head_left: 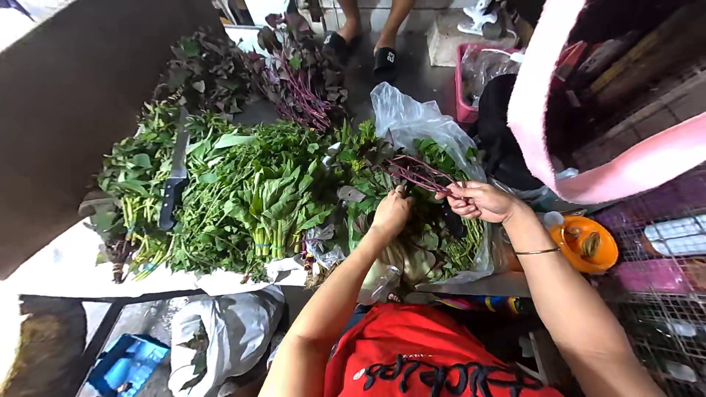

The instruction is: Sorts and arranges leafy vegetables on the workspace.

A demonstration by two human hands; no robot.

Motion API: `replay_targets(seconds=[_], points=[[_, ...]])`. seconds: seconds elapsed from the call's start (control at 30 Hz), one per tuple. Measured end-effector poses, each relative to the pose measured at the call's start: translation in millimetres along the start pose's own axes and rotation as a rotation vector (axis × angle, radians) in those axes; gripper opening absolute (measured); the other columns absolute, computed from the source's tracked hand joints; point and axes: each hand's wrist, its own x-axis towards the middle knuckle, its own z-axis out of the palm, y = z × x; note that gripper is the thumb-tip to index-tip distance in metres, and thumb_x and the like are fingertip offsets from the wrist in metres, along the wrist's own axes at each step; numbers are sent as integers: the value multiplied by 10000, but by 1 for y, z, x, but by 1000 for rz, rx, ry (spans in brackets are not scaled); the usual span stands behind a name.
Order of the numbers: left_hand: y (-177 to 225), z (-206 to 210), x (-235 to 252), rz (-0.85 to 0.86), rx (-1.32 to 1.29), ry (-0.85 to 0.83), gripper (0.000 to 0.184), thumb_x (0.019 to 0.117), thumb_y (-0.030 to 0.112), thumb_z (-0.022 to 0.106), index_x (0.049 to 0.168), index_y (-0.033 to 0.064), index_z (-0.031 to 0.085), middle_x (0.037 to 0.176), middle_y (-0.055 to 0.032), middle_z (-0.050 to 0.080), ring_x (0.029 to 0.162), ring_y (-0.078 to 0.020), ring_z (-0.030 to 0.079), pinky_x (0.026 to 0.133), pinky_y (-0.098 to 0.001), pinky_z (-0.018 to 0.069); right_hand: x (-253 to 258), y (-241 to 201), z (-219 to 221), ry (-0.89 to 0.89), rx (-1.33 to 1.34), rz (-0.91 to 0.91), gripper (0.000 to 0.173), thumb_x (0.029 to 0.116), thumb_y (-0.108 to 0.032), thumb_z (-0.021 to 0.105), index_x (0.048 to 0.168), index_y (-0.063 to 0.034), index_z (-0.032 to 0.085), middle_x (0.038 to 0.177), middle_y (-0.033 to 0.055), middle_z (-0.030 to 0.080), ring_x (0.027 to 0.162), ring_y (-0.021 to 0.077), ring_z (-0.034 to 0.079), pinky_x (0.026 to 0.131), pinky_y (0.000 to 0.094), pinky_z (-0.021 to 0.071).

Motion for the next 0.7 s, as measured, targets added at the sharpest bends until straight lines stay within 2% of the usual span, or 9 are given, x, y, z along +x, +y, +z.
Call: replay_targets(seconds=[0.07,0.17,0.3,0.4,0.5,0.63,0.7], points=[[-5,-7,-2,59,-70,75,166,941,42,665,1085,53,747,1174,-216,627,1111,-381,631,939,-522,552,-1,2,-1,9,15,-9,388,1120,-276,289,1191,-77,614,676,-77,438,461,-35,407,423,90,368],[-10,-18,-10,125,-185,168,166,916,19,696,1070,47,750,1167,-203,627,1039,-354,654,912,-503,566,-2,4,-1,53,22,0,400,1119,-265,261,1172,-83,613,662,-84,438,458,-30,407,424,103,372],[-11,-25,-17,170,-258,257,160,915,18,706,1064,49,753,1142,-193,635,987,-315,666,874,-468,577,-1,7,2,83,-14,-7,339,1092,-191,307,1149,-75,621,667,-79,488,497,-5,473,471,138,433],[-9,-24,-18,194,-287,286,155,923,29,700,1066,37,759,1093,-188,646,974,-304,665,879,-455,572,2,12,7,121,-69,-26,298,1051,-141,364,1134,-55,636,735,-37,601,615,52,597,611,207,540],[-6,-21,-22,212,-298,311,141,927,42,705,1055,31,764,1048,-172,655,957,-286,668,876,-439,575,6,17,14,146,-83,-34,244,1057,-98,397,1120,-48,627,856,17,685,751,110,692,722,265,602],[-6,-13,-27,201,-302,290,167,923,49,695,1071,45,770,1070,-181,670,1003,-298,671,920,-452,566,10,27,22,139,-65,-28,181,1028,-90,434,1113,-60,591,894,42,690,801,150,708,734,307,613],[-5,-9,-30,197,-314,274,158,928,65,697,1067,42,770,1063,-178,666,1004,-298,668,923,-449,562,11,29,26,141,-78,-3,160,1032,-91,442,1115,-72,578,846,22,675,720,104,681,647,246,587]])
